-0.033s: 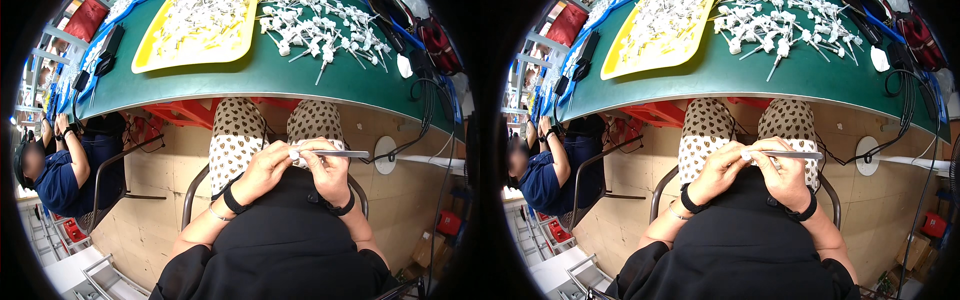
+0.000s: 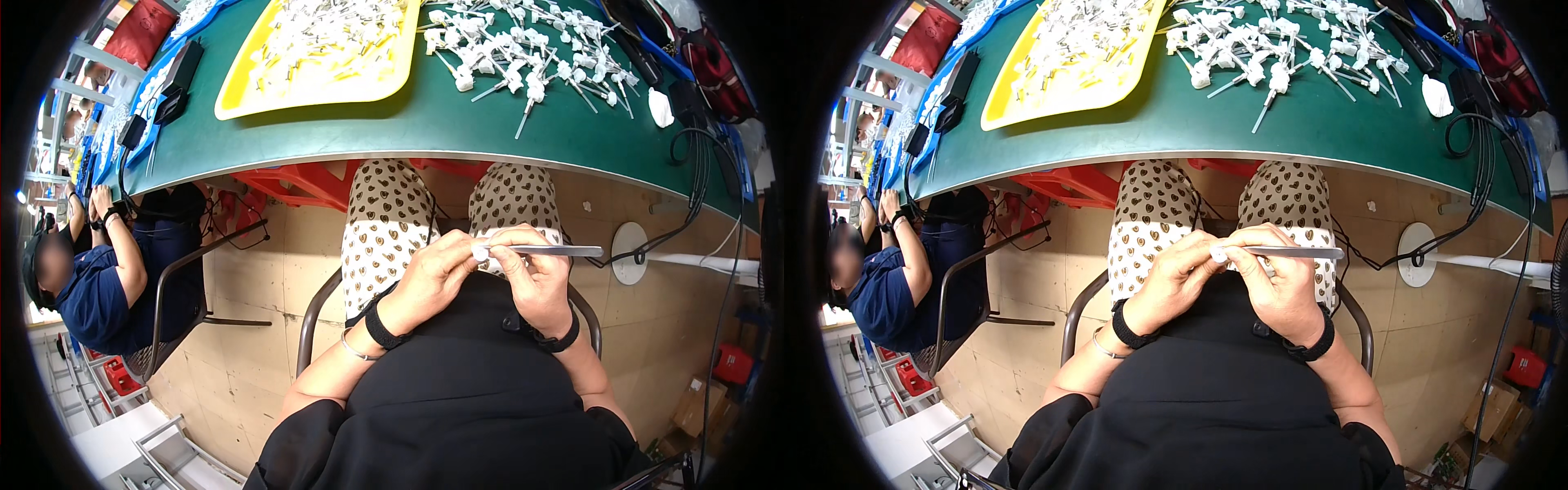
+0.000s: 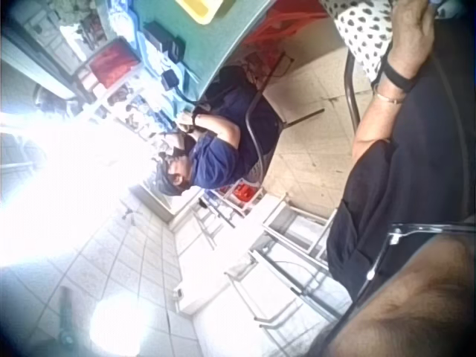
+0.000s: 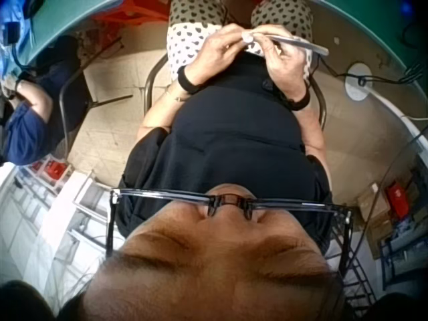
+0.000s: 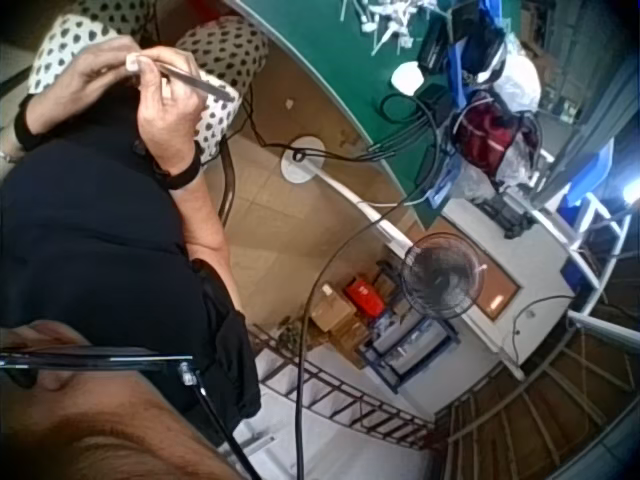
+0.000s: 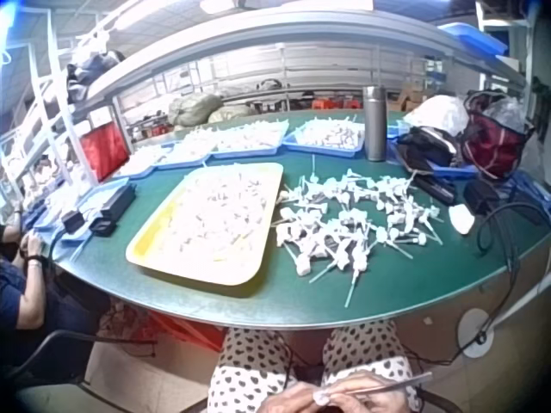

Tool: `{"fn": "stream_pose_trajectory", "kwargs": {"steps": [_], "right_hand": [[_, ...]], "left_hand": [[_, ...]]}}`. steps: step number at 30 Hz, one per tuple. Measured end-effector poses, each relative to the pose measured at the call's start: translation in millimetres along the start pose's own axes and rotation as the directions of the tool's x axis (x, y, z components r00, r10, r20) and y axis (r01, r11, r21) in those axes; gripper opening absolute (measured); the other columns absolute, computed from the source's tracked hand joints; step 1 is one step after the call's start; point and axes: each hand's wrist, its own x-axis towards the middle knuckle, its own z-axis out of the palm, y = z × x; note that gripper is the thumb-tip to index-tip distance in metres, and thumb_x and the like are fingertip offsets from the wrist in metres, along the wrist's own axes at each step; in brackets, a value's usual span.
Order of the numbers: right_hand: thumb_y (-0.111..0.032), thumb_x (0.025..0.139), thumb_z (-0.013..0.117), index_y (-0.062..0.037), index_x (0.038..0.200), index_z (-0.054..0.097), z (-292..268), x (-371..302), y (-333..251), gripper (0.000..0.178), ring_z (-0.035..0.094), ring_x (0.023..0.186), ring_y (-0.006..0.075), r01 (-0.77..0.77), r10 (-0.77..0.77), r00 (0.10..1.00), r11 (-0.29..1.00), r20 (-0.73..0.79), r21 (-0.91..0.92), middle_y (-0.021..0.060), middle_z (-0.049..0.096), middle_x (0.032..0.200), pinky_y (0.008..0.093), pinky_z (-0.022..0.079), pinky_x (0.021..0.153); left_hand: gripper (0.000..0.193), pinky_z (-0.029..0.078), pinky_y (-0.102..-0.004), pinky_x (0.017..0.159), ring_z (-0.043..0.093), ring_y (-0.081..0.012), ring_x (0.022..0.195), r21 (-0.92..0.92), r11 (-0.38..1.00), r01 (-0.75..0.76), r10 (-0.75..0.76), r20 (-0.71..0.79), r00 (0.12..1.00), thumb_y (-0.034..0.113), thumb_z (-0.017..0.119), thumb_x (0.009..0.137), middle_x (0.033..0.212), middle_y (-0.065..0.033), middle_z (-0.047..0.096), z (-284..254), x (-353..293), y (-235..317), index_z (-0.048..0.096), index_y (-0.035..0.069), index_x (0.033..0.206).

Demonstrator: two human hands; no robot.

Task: The person repeatedly picks small white plastic components from a yellow tray and the green table, uses tweezers to manipulate and attach parts, then places the assembled units back onto the table. The process is continuous and repetitive throughout the clip.

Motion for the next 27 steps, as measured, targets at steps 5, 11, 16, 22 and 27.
{"fn": "stream_pose_trajectory", "kwargs": {"steps": [5,11,16,22,27], "right_hand": [[-0.001,0.093,0.068,0.0010,0.095,0.071,0.1,1.2,-1.1,0.004,0.067,0.079,0.0204,0.031,-0.031,0.999,0.999,0.016,-0.026,0.0098,0.071,0.089,0.0318,0.053,0.070],[-0.001,0.091,0.069,0.0006,0.094,0.070,-0.5,4.6,-4.4,0.004,0.066,0.079,0.0254,0.114,-0.109,0.993,0.987,0.047,-0.113,0.0105,0.070,0.088,0.0348,0.053,0.072],[-0.001,0.089,0.070,0.0002,0.093,0.069,-3.6,7.2,-4.7,0.004,0.066,0.078,0.0273,0.207,-0.187,0.976,0.958,0.116,-0.201,0.0115,0.069,0.087,0.0361,0.052,0.071],[-0.001,0.086,0.071,-0.0006,0.093,0.068,-12.8,10.2,-5.8,0.007,0.064,0.075,0.0299,0.243,-0.189,0.954,0.942,0.232,-0.231,0.0127,0.068,0.086,0.0374,0.051,0.069],[0.000,0.089,0.071,0.0010,0.100,0.069,-9.9,6.4,-1.6,0.012,0.066,0.078,0.0225,0.119,-0.102,0.986,0.985,0.134,-0.121,0.0110,0.069,0.090,0.0331,0.052,0.070]], "left_hand": [[0.019,0.054,-0.0324,0.077,0.067,-0.0247,0.089,0.011,1.000,-0.003,0.003,0.024,1.000,-0.001,0.067,0.094,0.099,-0.0110,0.068,0.1,0.1,-1.4,0.069,0.001,0.112],[0.021,0.054,-0.0324,0.077,0.067,-0.0250,0.088,0.015,1.000,-0.010,0.010,0.028,1.000,-0.002,0.067,0.093,0.099,-0.0110,0.067,0.1,-0.5,-0.5,0.069,0.001,0.114],[0.022,0.053,-0.0330,0.074,0.065,-0.0252,0.085,0.012,1.000,-0.016,0.016,0.055,0.998,-0.002,0.066,0.093,0.095,-0.0109,0.066,-0.6,-0.7,-1.6,0.068,0.001,0.115],[0.020,0.053,-0.0342,0.070,0.064,-0.0257,0.080,0.013,0.999,-0.045,0.043,0.122,0.992,-0.001,0.065,0.094,0.091,-0.0110,0.065,-2.6,0.2,-3.8,0.069,0.000,0.114],[0.017,0.055,-0.0314,0.072,0.066,-0.0205,0.079,-0.129,0.992,0.005,0.008,0.103,0.995,0.003,0.061,0.099,0.093,-0.0106,0.066,-2.6,-0.4,-7.3,0.068,-0.002,0.114]]}}
